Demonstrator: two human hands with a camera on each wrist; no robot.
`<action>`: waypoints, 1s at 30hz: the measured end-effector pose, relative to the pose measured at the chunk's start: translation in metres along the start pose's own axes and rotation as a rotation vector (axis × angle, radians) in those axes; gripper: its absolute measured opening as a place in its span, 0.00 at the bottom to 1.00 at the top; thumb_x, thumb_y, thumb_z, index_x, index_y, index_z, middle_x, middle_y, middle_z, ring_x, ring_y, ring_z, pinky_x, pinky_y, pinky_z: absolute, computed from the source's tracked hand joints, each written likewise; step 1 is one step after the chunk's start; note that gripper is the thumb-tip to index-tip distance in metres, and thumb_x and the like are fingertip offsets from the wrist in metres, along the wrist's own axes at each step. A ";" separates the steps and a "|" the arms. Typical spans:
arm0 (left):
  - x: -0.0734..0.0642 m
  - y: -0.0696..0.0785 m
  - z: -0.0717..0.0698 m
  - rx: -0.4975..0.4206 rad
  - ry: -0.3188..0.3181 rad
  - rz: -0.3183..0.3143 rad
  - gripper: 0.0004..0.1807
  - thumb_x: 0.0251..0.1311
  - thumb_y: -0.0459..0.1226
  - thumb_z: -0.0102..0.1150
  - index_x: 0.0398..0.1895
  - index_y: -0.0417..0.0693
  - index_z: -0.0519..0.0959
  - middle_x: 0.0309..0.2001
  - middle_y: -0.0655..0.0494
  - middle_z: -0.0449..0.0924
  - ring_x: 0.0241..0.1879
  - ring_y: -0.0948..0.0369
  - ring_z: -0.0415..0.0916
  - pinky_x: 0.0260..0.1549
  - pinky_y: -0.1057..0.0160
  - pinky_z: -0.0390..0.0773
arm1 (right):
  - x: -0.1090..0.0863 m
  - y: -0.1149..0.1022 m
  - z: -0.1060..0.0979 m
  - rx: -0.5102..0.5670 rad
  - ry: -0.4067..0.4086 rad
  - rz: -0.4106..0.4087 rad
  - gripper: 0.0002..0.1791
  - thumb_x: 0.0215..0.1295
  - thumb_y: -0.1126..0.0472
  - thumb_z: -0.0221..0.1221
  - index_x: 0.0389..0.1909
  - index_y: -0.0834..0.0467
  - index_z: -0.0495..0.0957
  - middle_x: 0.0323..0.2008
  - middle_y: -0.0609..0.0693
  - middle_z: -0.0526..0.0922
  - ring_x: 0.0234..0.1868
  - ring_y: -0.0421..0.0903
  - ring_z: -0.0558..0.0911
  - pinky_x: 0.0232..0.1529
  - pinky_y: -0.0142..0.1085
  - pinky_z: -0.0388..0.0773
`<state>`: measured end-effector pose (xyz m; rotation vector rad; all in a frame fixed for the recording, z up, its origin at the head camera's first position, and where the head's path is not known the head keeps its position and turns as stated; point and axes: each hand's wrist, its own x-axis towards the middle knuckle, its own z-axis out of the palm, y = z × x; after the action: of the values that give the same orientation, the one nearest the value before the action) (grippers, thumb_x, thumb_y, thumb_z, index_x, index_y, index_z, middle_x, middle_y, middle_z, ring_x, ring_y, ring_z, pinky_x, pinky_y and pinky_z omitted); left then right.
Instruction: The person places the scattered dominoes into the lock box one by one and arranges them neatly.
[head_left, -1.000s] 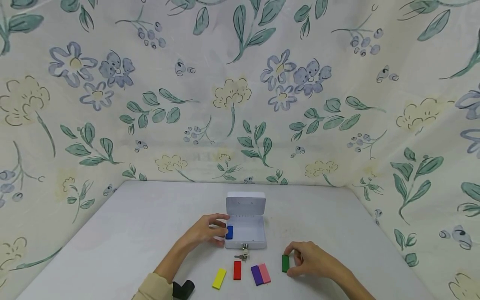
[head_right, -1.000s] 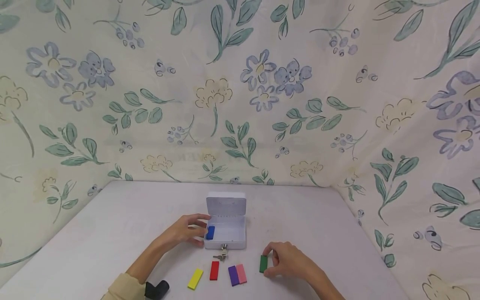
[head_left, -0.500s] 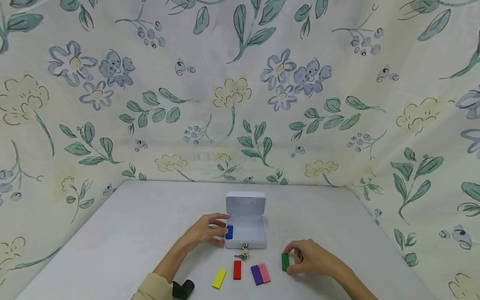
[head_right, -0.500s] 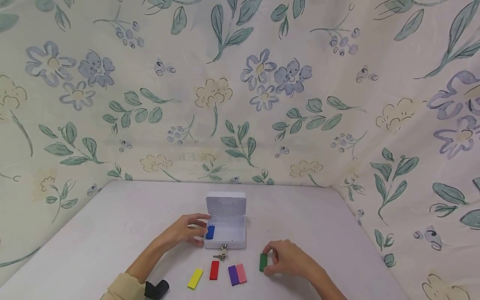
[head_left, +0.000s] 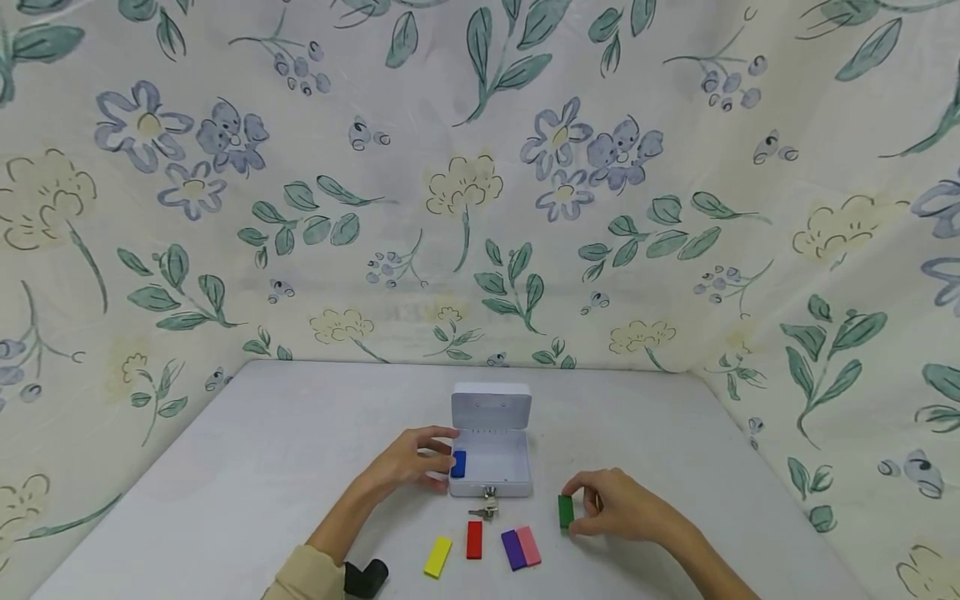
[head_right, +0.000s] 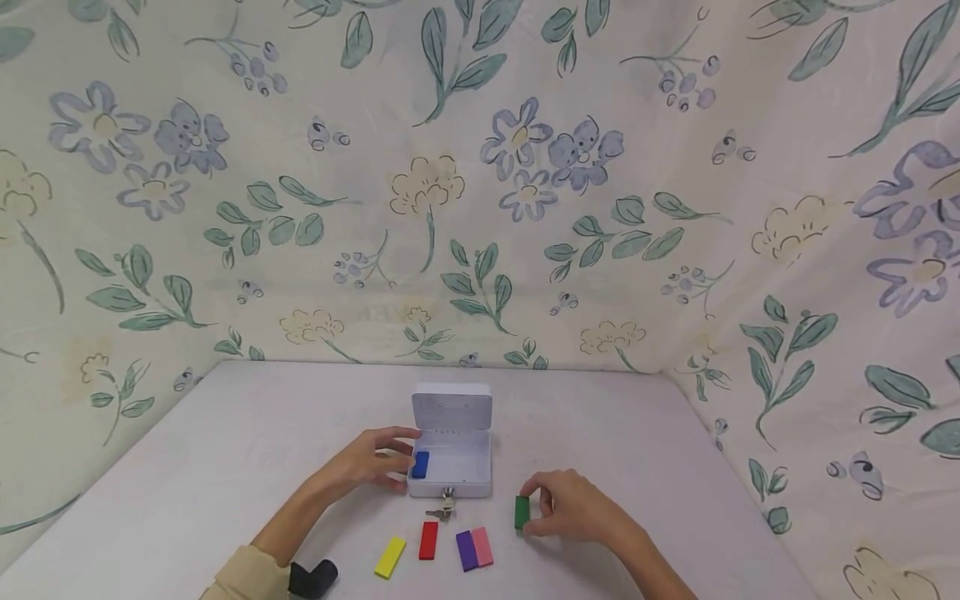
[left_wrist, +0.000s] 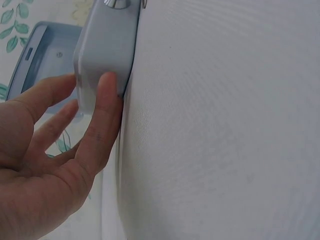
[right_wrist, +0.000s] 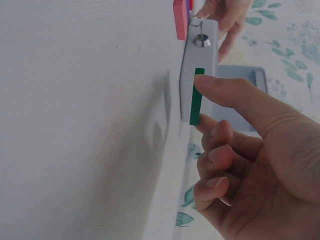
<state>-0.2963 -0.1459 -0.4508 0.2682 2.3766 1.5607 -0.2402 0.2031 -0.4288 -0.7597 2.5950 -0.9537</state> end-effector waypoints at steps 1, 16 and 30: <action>0.000 0.000 0.000 -0.002 -0.002 0.002 0.29 0.58 0.35 0.67 0.65 0.47 0.73 0.55 0.40 0.76 0.40 0.55 0.82 0.32 0.58 0.87 | 0.000 0.000 0.000 -0.004 0.003 -0.004 0.22 0.54 0.55 0.71 0.48 0.59 0.80 0.20 0.40 0.72 0.21 0.31 0.68 0.21 0.24 0.65; 0.000 -0.001 0.000 -0.009 -0.007 -0.001 0.29 0.59 0.35 0.67 0.65 0.47 0.73 0.55 0.40 0.76 0.41 0.55 0.82 0.32 0.57 0.87 | 0.008 -0.010 -0.008 -0.028 0.015 -0.023 0.22 0.56 0.54 0.70 0.49 0.60 0.79 0.21 0.40 0.72 0.22 0.32 0.69 0.23 0.25 0.67; -0.002 0.001 0.001 0.009 0.000 0.005 0.28 0.59 0.35 0.67 0.64 0.47 0.73 0.55 0.39 0.76 0.41 0.55 0.82 0.32 0.58 0.87 | 0.021 -0.020 -0.015 -0.059 0.027 -0.053 0.22 0.57 0.54 0.70 0.50 0.59 0.80 0.21 0.40 0.70 0.23 0.32 0.68 0.24 0.25 0.66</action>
<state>-0.2946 -0.1450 -0.4497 0.2763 2.3851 1.5522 -0.2560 0.1866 -0.4058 -0.8404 2.6487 -0.9118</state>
